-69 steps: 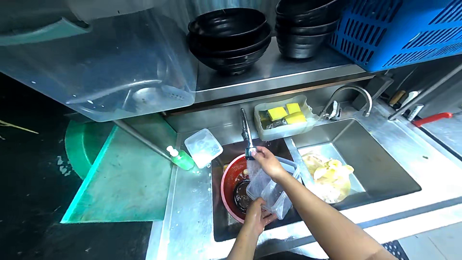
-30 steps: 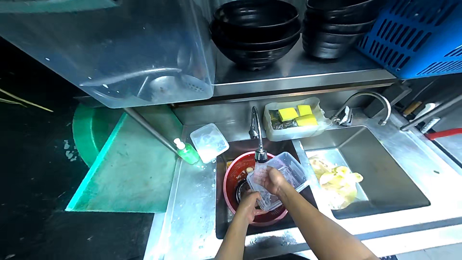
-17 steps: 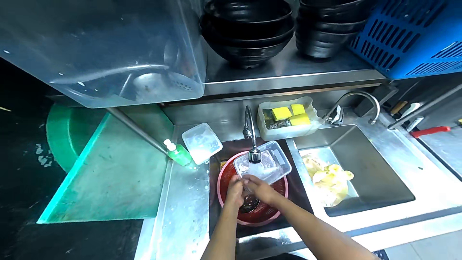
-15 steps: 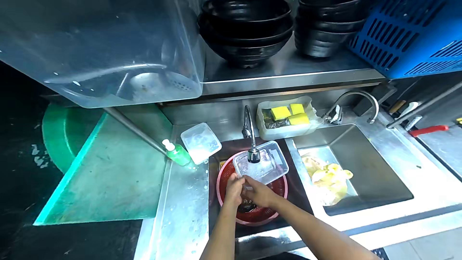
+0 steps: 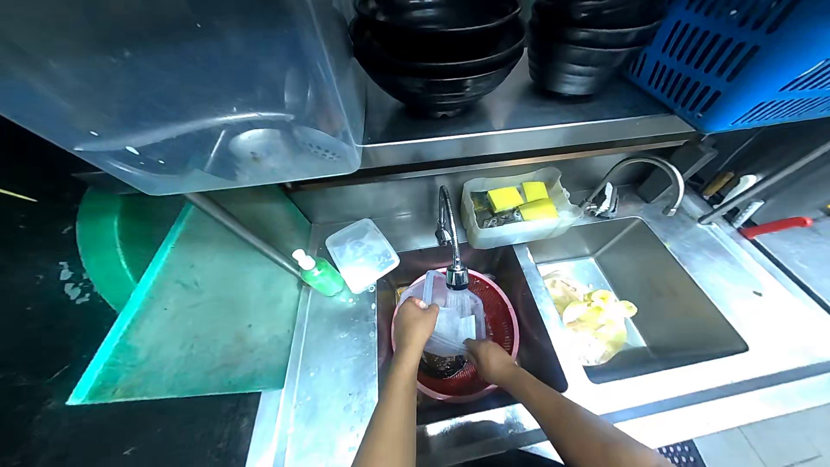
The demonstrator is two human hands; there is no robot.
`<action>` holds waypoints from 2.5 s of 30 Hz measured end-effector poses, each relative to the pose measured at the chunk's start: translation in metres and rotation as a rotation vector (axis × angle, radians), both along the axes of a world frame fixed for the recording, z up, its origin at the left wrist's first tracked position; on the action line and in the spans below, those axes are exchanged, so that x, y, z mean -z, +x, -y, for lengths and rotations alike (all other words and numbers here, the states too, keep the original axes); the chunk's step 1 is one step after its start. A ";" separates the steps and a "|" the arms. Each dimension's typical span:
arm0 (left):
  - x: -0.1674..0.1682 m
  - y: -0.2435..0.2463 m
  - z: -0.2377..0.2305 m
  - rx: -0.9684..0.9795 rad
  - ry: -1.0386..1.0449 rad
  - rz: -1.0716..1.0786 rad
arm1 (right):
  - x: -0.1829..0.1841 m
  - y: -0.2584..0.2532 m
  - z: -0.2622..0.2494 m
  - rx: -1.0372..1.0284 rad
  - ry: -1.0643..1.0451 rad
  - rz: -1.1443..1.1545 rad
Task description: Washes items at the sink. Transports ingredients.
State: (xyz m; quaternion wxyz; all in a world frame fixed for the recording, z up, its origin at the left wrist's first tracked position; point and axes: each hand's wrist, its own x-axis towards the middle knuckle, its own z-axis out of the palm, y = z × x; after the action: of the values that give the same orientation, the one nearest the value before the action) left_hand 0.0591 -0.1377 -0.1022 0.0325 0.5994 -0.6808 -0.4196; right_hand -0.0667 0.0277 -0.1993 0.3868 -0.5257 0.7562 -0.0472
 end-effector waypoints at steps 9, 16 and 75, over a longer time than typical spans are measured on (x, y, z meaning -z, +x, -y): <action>-0.002 0.009 -0.004 0.021 -0.222 -0.090 | -0.029 0.031 0.007 0.333 -0.213 0.556; -0.001 0.017 -0.008 0.002 -0.234 -0.350 | -0.065 0.019 0.000 0.667 -0.094 0.784; 0.039 0.027 -0.092 -0.223 -0.022 -0.732 | -0.046 -0.005 0.062 0.085 0.071 0.032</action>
State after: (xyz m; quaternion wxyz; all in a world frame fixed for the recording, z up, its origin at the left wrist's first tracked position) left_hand 0.0857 -0.0459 -0.1411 0.3256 0.4797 -0.5593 -0.5925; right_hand -0.0722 -0.0338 -0.1531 0.4151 -0.4781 0.7728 -0.0450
